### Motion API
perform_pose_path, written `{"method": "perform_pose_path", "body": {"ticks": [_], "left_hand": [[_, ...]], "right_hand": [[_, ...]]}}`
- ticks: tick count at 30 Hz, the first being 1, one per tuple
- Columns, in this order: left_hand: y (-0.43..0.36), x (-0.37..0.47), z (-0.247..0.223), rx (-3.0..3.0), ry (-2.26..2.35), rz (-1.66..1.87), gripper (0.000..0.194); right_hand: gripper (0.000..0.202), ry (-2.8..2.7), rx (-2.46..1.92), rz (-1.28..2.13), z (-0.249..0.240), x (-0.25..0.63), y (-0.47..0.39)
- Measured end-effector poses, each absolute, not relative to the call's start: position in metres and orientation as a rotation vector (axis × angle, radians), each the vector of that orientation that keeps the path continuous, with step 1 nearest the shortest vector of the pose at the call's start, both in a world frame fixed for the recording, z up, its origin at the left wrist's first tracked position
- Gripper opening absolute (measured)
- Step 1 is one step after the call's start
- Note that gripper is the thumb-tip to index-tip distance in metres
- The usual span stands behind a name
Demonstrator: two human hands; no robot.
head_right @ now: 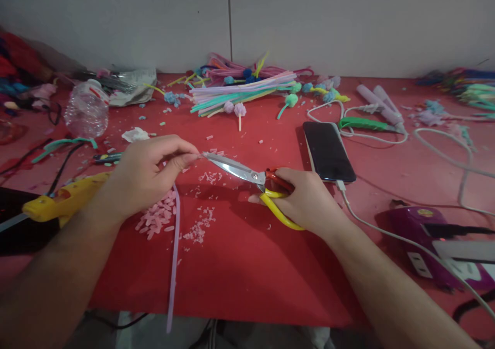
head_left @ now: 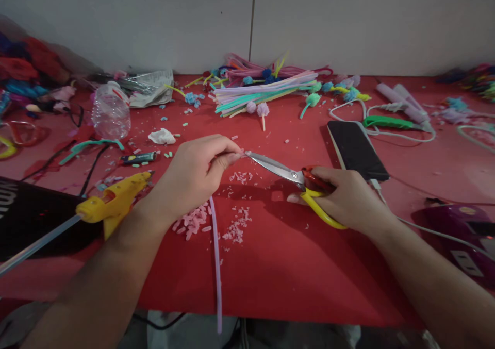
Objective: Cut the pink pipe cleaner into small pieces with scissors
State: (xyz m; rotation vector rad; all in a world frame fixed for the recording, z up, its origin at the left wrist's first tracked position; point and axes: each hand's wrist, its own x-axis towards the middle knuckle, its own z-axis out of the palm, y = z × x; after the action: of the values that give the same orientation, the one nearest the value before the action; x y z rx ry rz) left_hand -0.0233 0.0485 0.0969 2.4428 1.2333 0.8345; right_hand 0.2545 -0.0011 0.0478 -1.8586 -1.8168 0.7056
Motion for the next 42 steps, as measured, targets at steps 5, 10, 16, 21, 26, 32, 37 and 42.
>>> {"method": "perform_pose_path", "body": {"ticks": [5, 10, 16, 21, 26, 32, 37, 42], "left_hand": [[0.0479, -0.0231, 0.098, 2.433, 1.235, 0.821, 0.013], [0.048, -0.0229, 0.0979, 2.407, 1.247, 0.824, 0.013], [0.0468, -0.0209, 0.0978, 2.336, 1.27, 0.865, 0.012], [0.0452, -0.0201, 0.0986, 2.319, 1.29, 0.869, 0.011], [0.0459, -0.0212, 0.0995, 2.337, 1.276, 0.843, 0.013], [0.0451, -0.0219, 0.1011, 2.322, 1.274, 0.819, 0.021], [0.0441, -0.0205, 0.1009, 2.29, 1.279, 0.822, 0.021], [0.0464, -0.0201, 0.098, 2.317, 1.258, 0.843, 0.018]], "right_hand": [[0.08, -1.812, -1.893, 0.705, 0.0497, 0.2539, -0.0004], [0.079, -1.837, -1.86, 0.663, 0.0515, 0.2531, -0.0003], [0.076, -1.828, -1.855, 0.679, 0.0513, 0.2528, -0.0005], [0.077, -1.836, -1.843, 0.674, 0.05, 0.2543, -0.0001], [0.077, -1.838, -1.823, 0.686, 0.0481, 0.2553, -0.0001], [0.077, -1.846, -1.828, 0.687, 0.0482, 0.2556, -0.0003], [0.077, -1.851, -1.819, 0.692, 0.0502, 0.2541, -0.0002], [0.076, -1.833, -1.831, 0.694, 0.0488, 0.2546, -0.0003]]}}
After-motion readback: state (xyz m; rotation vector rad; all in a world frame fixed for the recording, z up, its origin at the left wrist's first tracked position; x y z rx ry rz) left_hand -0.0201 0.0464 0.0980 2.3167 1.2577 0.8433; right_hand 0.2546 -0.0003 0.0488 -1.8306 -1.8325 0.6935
